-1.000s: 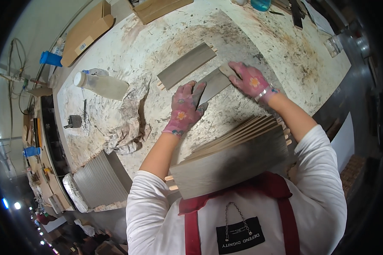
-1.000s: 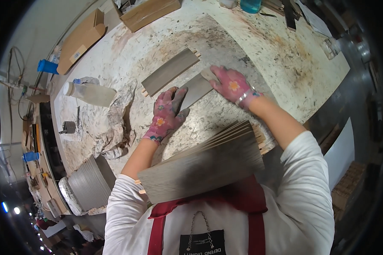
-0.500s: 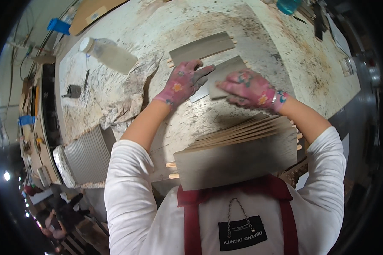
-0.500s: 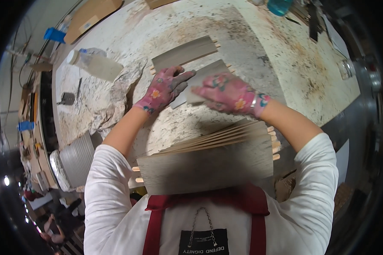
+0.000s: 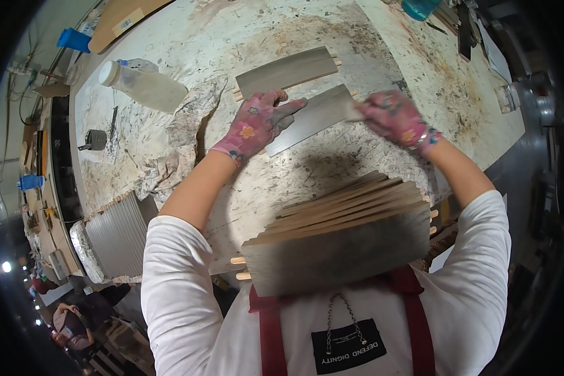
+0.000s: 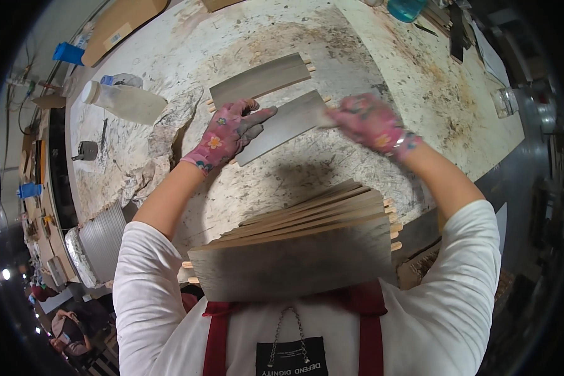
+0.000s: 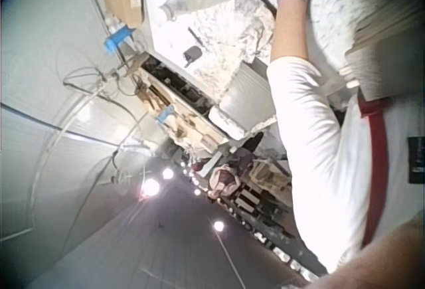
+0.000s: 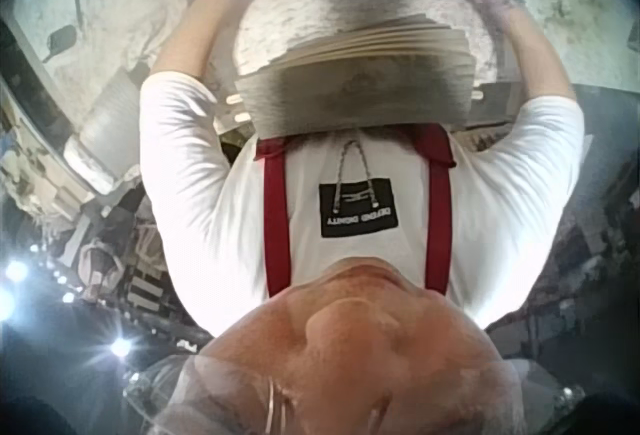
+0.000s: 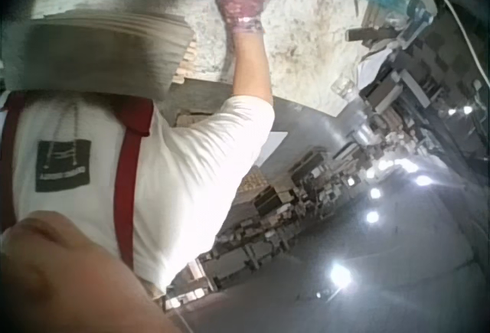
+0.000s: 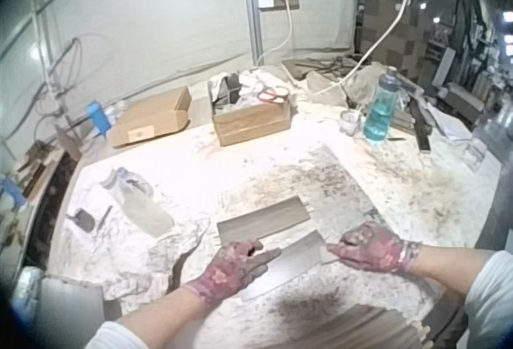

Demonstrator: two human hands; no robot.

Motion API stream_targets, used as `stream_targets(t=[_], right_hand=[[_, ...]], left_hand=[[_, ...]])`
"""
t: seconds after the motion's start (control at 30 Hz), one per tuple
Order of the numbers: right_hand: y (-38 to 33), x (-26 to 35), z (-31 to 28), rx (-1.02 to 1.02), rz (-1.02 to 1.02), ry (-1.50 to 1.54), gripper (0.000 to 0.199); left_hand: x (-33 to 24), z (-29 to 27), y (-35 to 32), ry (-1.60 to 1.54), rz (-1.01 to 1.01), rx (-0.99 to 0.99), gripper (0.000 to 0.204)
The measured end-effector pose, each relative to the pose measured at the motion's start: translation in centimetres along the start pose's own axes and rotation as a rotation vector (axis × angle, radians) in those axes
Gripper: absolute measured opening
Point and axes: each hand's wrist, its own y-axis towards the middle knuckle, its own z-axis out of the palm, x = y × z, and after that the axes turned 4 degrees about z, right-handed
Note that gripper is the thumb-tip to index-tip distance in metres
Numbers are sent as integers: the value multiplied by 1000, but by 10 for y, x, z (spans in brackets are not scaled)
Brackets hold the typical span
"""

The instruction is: The person sands the sides and edges of small wood blocks using a sanding block, wipes them with a cloth, and stacks them into larger wood assemblies.

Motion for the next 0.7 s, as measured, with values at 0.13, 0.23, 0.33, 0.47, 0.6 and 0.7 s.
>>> stream_targets(t=[0.13,0.23,0.33,0.47,0.6,0.7], right_hand=[[-44,-50,-31,-81,209,-110,35],[-34,-41,-43,-200,326,143,39],[0,-22,-45,-188,298,360,42],[46,6,-49,-85,140,388,41],[99,43,-49,62,18,284,41],[131,79,-36,144,-167,231,40]], left_hand=[[-12,-1,7,121,-1,42,42],[-53,7,14,174,18,-48,63],[-54,25,17,215,-11,-19,45],[-43,41,11,285,159,-147,37],[-54,41,5,133,166,-256,31],[-55,41,4,25,56,-223,28]])
